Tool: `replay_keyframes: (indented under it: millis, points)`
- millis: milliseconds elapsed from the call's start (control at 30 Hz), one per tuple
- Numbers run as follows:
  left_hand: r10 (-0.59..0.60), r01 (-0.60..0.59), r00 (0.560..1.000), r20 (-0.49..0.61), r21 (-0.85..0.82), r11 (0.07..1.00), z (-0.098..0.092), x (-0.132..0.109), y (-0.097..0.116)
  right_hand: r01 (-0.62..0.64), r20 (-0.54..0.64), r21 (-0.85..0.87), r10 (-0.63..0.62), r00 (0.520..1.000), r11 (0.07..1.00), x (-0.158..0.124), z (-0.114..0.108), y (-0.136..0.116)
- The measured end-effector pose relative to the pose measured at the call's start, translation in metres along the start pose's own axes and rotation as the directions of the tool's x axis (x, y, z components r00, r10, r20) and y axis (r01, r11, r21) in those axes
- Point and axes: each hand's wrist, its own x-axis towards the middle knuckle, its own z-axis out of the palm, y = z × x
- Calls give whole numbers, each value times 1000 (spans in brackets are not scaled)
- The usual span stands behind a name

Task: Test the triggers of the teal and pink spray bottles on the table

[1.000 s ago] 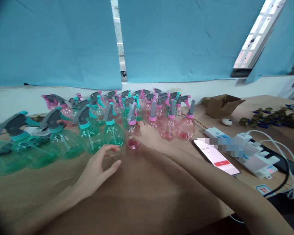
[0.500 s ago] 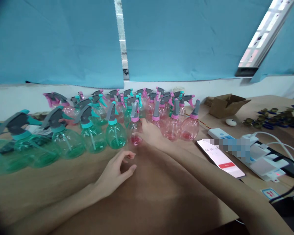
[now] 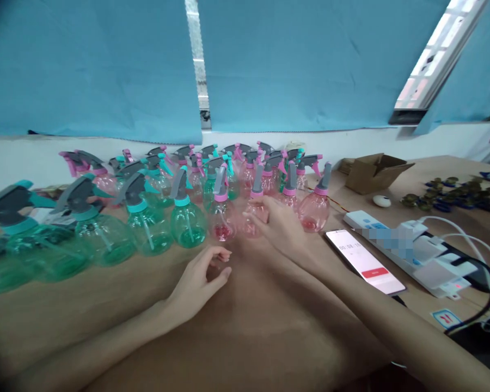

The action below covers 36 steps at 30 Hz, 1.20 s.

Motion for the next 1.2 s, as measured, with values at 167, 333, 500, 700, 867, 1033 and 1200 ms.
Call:
replay_keyframes:
  millis: [167,333,500,700,867,1033,1200]
  points:
    - [-14,12,999,-32,-66,998,2,19,6,-78,-72,-15,77,994,997,-1,-6,25]
    - [-33,28,998,-47,-102,994,4,30,11,-144,-38,54,146,988,988,14,12,27]
    - [-40,36,999,-35,-103,994,5,26,16,-205,29,34,204,978,978,29,27,26]
    - [-57,57,998,-1,-72,996,1,10,19,-248,95,-79,255,962,966,26,22,22]
    - [-77,77,997,16,-15,997,-10,-3,21,-187,133,-174,211,968,967,0,3,9]
    - [-83,82,996,-43,-34,996,-28,-8,26,-219,239,-243,277,931,945,-31,-8,-17]
    - [-4,-4,993,-115,-67,998,-46,-8,32,-74,245,-110,99,965,991,-51,8,-51]
